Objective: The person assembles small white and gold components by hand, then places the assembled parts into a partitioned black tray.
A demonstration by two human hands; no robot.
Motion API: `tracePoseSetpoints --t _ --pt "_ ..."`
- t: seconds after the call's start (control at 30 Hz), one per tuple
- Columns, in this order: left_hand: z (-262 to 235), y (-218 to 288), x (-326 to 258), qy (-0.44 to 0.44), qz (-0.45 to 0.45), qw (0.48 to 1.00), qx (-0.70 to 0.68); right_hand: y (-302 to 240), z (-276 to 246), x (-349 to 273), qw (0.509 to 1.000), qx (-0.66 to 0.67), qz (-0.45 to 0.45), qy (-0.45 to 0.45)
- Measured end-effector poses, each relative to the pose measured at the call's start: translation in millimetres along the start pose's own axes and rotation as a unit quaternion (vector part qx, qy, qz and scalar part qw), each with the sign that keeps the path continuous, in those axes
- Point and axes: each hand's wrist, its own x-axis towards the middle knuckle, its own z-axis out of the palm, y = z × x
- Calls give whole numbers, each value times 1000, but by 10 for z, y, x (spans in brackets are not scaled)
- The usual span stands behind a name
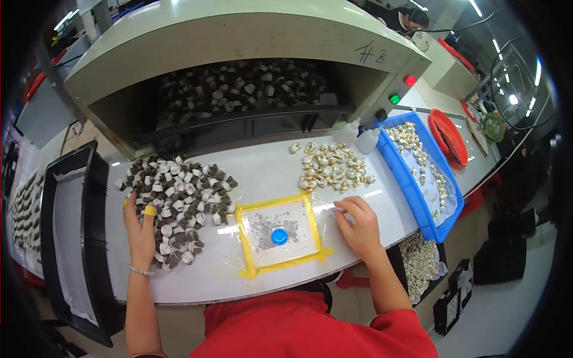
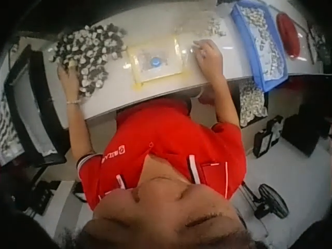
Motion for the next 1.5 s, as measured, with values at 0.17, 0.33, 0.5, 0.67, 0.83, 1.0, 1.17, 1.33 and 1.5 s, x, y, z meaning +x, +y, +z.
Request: tracePoseSetpoints --t 0.17,0.33,0.5,0.67,0.83,1.0,1.17,1.33,1.5 --pt "18 107 -135 46 -6 991 -123 -113 167 308 999 11 -35 -20" --pt "-356 145 -572 30 -6 990 -140 -109 384 531 992 -43 -110 -40" --pt "-611 158 -994 20 -27 995 91 -33 359 512 997 2 -45 -56" --pt "-583 183 -1017 -23 -24 993 112 -150 155 173 924 325 150 -137" --pt "-511 114 -837 -16 -2 997 72 -198 199 -87 929 288 171 -159" --pt "-524 29 -643 -53 57 992 95 -274 102 -17 989 31 -61 -133" --pt "-670 -163 -768 -51 -51 997 25 -333 68 53 981 -9 -124 -148" --pt "-605 256 -806 -43 -160 930 -329 -360 57 59 978 24 -94 -185" --pt "-212 500 -1007 -172 -166 820 -520 -547 174 127 971 101 -84 -201"
